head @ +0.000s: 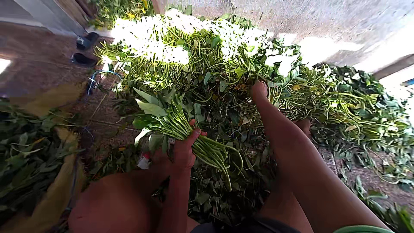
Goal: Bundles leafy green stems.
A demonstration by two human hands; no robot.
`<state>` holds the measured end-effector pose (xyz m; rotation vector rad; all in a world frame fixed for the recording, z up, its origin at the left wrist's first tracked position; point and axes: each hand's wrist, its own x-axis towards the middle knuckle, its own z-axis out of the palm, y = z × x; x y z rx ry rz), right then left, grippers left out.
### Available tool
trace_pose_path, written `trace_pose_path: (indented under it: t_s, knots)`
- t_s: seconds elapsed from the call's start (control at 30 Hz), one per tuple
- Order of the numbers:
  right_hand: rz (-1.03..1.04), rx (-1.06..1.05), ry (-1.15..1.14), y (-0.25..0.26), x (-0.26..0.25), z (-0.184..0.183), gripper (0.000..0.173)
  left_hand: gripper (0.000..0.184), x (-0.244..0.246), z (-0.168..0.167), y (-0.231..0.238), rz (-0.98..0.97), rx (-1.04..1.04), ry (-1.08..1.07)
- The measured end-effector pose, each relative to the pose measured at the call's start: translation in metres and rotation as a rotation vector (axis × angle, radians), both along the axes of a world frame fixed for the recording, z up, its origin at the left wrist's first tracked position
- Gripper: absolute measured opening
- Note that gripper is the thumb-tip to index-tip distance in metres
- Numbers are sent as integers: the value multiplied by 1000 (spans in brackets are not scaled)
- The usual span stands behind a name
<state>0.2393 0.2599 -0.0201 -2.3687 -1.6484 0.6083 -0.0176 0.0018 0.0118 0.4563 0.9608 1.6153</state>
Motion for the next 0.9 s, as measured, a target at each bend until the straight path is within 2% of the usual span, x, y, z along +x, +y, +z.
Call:
trace_pose_path:
  t_s: [0.1,0.2,0.33,0.43,0.53,0.67,0.9]
  knots:
    - [21,73,79,0,21,-10,37,20,0,-4,-1,-33,14,6]
    - [-44,215,391,-17,26,2,39,15,2,-2,-1,-33,11,18]
    - [-116,280,808,-76,18,13,37,16,3,1,-4,-15,-31,51]
    - [-104,333,966,-128,4,19,31,16,4,3,-8,5,-51,56]
    - [-130,389,910,-171,-17,21,36,17,5,2,-12,23,-60,109]
    - [-111,361,645,-218,-50,26,36,18,9,1,-17,-9,-153,253]
    - [252,174,231,-292,-115,51,24,20,14,-11,-25,-141,-330,390]
